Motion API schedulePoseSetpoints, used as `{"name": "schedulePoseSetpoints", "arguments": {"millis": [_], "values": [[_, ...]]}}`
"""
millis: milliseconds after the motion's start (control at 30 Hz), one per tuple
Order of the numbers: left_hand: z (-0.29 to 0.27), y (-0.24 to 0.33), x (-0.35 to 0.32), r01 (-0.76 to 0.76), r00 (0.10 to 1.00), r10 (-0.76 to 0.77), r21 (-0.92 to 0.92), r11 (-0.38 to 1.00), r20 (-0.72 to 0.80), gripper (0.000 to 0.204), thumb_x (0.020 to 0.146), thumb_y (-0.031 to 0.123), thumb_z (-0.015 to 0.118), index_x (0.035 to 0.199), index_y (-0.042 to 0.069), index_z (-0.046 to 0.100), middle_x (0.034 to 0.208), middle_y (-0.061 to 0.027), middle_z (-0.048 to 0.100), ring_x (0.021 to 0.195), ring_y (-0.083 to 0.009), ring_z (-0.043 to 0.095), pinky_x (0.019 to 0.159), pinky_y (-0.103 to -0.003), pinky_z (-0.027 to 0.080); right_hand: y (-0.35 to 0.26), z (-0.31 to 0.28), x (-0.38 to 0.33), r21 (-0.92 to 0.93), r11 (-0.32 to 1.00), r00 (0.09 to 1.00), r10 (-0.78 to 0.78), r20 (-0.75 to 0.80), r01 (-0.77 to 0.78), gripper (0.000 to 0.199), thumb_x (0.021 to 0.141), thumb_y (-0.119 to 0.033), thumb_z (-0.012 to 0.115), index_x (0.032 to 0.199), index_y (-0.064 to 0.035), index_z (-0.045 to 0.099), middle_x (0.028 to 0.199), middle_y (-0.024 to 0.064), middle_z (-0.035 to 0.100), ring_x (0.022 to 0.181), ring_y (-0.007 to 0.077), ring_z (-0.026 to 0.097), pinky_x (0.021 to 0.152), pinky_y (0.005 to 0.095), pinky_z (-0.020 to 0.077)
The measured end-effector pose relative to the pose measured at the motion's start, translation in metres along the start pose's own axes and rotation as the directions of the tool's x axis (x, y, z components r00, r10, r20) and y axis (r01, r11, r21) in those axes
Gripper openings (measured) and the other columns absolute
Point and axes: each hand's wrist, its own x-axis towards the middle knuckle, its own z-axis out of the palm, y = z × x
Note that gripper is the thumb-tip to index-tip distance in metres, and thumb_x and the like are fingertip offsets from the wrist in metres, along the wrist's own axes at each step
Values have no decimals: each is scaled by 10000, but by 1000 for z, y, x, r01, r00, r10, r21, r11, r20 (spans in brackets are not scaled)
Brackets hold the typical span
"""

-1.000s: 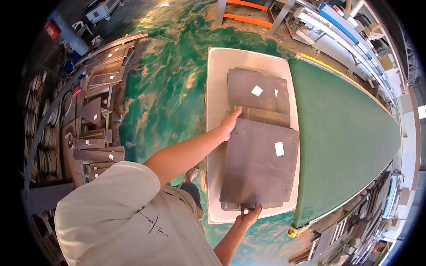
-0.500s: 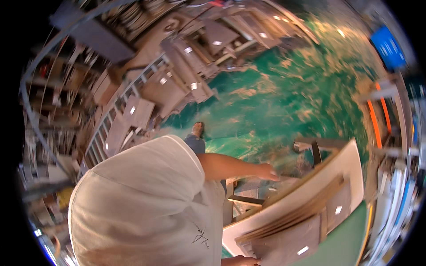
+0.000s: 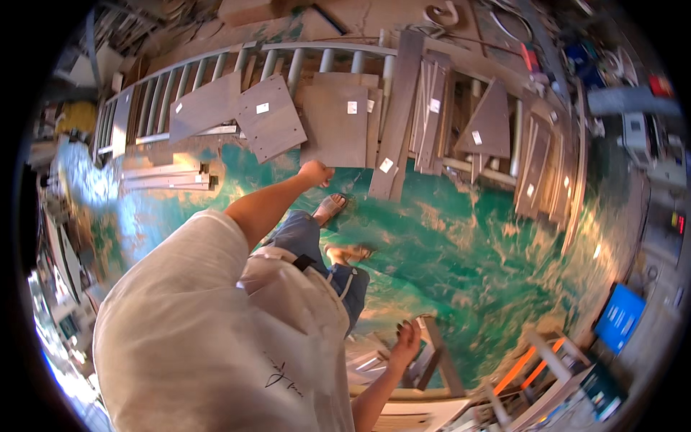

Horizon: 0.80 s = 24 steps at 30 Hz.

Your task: The person picks up wood panels from a roller conveyor and stacks them onto a table.

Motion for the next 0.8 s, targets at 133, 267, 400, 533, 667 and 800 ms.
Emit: {"name": "schedulePoseSetpoints", "arguments": {"millis": [133,267,400,533,667,800], "values": [[-10,-39,11,-50,966,81,130,990,-245,523,822,367,725,1226,43,653,1133,-167,706,1054,-323,672,933,-424,511,-57,96,130,-179,978,938,-39,344,107,387,986,-201,613,1322,-18,555,1081,98,685,938,199,670,821,311,517],[-25,-59,30,126,904,-97,41,991,-417,645,801,402,739,1316,44,588,1237,-191,658,1142,-335,633,978,-419,493,-56,172,263,-182,983,890,100,445,-20,343,989,-210,599,1280,-29,575,1075,93,689,912,191,679,786,315,523],[-64,-92,67,255,832,-271,-100,962,-484,673,808,421,736,1329,26,576,1275,-212,634,1199,-348,601,1013,-415,474,-62,260,372,-327,929,853,306,423,-171,320,981,-253,603,1237,-63,593,1092,93,692,919,186,683,746,304,515],[-99,-133,108,296,723,-374,-229,927,-581,704,822,462,735,1337,14,564,1289,-214,625,1192,-344,608,999,-402,477,-81,355,409,-332,932,825,299,479,-145,342,988,-231,603,1270,-40,574,1104,90,692,948,181,676,805,302,512],[-139,-182,137,287,499,-529,-445,848,-686,827,812,520,733,1381,-31,493,1375,-253,539,1277,-383,520,1049,-422,433,-104,473,396,-327,944,695,267,668,-48,368,997,-246,591,1292,-27,564,1133,94,687,978,189,677,841,312,516],[-193,-256,157,200,449,-699,-700,686,-557,972,827,664,652,1451,-38,402,1503,-233,405,1369,-361,416,1117,-421,351,-132,615,357,-350,936,556,303,774,-24,429,1010,-303,572,1326,-14,541,1214,108,661,1074,203,654,917,331,505]]}}
